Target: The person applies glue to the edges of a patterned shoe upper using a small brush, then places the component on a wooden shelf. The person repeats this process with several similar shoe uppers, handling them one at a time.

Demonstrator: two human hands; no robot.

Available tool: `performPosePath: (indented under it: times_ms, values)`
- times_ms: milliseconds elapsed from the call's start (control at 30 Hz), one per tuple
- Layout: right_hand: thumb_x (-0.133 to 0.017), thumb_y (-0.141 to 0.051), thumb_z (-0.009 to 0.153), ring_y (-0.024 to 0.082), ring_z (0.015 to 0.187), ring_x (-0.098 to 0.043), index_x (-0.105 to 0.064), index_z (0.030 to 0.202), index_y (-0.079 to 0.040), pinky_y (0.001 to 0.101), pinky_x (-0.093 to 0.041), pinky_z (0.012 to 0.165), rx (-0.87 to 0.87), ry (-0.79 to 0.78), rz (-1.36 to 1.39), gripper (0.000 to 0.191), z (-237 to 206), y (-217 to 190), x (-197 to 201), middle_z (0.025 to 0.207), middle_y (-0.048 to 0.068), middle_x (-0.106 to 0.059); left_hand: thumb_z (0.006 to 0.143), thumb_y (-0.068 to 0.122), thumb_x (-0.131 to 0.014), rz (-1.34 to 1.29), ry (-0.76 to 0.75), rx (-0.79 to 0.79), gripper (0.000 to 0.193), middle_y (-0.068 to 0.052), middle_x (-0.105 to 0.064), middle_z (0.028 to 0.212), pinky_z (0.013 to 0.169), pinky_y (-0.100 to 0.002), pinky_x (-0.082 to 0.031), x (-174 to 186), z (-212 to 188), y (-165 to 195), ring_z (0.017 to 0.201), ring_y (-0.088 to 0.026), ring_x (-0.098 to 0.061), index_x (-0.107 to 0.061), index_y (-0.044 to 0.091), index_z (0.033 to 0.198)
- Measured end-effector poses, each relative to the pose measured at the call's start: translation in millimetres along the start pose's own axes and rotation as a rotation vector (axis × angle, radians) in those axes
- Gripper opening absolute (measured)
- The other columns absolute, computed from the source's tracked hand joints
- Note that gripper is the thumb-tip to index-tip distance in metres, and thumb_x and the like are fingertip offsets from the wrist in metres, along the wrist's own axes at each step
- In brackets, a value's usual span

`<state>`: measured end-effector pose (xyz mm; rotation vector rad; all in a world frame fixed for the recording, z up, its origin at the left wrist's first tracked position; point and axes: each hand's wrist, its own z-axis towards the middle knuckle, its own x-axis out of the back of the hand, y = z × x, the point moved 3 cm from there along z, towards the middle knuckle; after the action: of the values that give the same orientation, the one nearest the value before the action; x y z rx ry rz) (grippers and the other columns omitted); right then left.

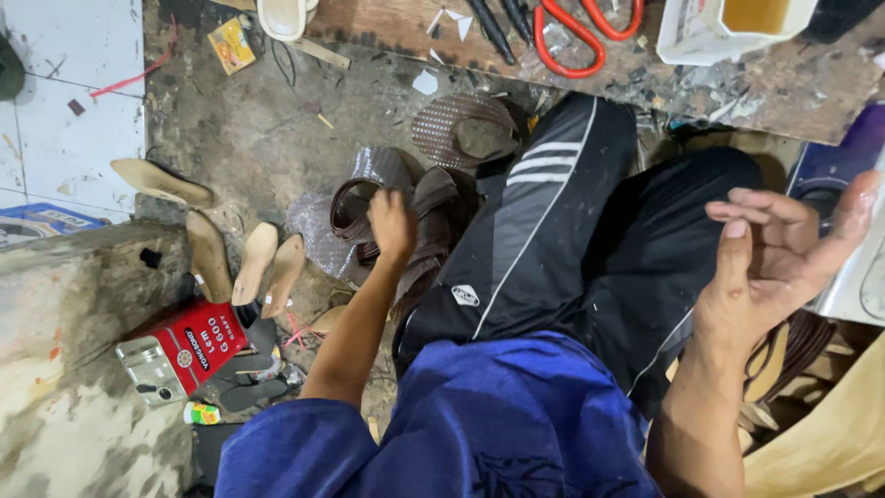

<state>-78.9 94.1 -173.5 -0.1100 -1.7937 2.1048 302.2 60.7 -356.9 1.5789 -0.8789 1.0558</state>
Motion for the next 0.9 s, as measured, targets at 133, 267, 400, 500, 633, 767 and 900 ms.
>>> performPosePath:
  times_ms: [133,267,400,500,633,767,900]
  values:
    - [-0.058,0.002,0.115,0.020,0.100,-0.065,-0.006,0.170,-0.012,0.0311,-0.056,0.101,-0.028,0.014,-0.049,0.077,9.7,1.7,-14.0,0.119,0.015,-0.062,0.084,0.021,-0.068,0.080,-0.428,-0.322,0.031,-0.012,-0.059,0.132,0.112,-0.046,-0.044,-45.6,45.5,48.6,0.134,-0.040,-0.048,-0.078,0.015,0.112]
    - [-0.057,0.002,0.114,0.020,0.102,-0.065,-0.005,0.170,-0.011,0.0299,-0.056,0.102,-0.046,0.036,-0.122,0.077,26.7,4.2,-26.9,0.119,0.015,-0.062,0.080,0.022,-0.070,0.094,-0.479,-0.316,0.031,-0.016,-0.028,0.165,0.107,-0.051,-0.036,-73.7,92.1,87.9,0.141,-0.043,-0.030,-0.076,0.005,0.105]
    - [-0.059,0.001,0.114,0.020,0.101,-0.067,-0.007,0.173,-0.010,0.0283,-0.054,0.100,-0.070,0.042,-0.152,0.079,45.5,8.9,-43.1,0.119,0.015,-0.063,0.078,0.033,-0.074,0.110,-0.619,-0.260,0.062,-0.011,-0.036,0.156,0.111,-0.061,-0.022,-85.4,129.2,100.7,0.146,-0.040,-0.026,-0.060,0.005,0.132]
    - [-0.060,-0.001,0.115,0.020,0.100,-0.068,-0.007,0.172,-0.009,0.0277,-0.053,0.094,-0.100,0.050,-0.197,0.079,54.1,9.6,-49.7,0.118,0.015,-0.064,0.082,0.020,-0.071,0.046,-0.419,-0.283,0.057,-0.010,-0.054,0.144,0.123,-0.057,-0.024,-72.8,145.0,104.5,0.141,-0.031,-0.044,-0.059,0.009,0.137]
    - [-0.061,0.002,0.117,0.020,0.101,-0.067,-0.011,0.171,-0.008,0.0305,-0.055,0.097,-0.079,0.011,-0.089,0.074,57.1,7.5,-49.2,0.118,0.016,-0.065,0.080,0.006,-0.072,-0.457,-0.114,-0.233,0.050,-0.015,-0.069,0.116,0.099,-0.050,-0.045,-23.2,129.1,95.1,0.111,-0.037,-0.062,-0.062,0.008,0.129]
    - [-0.061,0.003,0.111,0.024,0.108,-0.068,-0.015,0.169,-0.010,0.0347,-0.054,0.102,-0.006,-0.177,0.005,0.075,47.9,-3.4,-51.2,0.122,0.018,-0.067,0.085,-0.005,-0.063,-0.708,-0.063,-0.288,0.052,-0.011,-0.067,0.099,0.088,-0.035,-0.053,81.0,73.3,78.6,0.093,-0.023,-0.065,-0.060,0.006,0.136]
    - [-0.069,-0.001,0.098,0.030,0.125,-0.063,-0.004,0.170,-0.013,0.0411,-0.046,0.116,0.124,-0.453,0.077,0.097,29.5,-41.5,-55.4,0.135,0.022,-0.063,0.090,-0.006,-0.058,-0.983,-0.247,-0.382,0.051,-0.004,-0.063,0.102,0.090,-0.026,-0.048,181.7,1.0,87.1,0.096,-0.011,-0.059,-0.060,0.003,0.140]
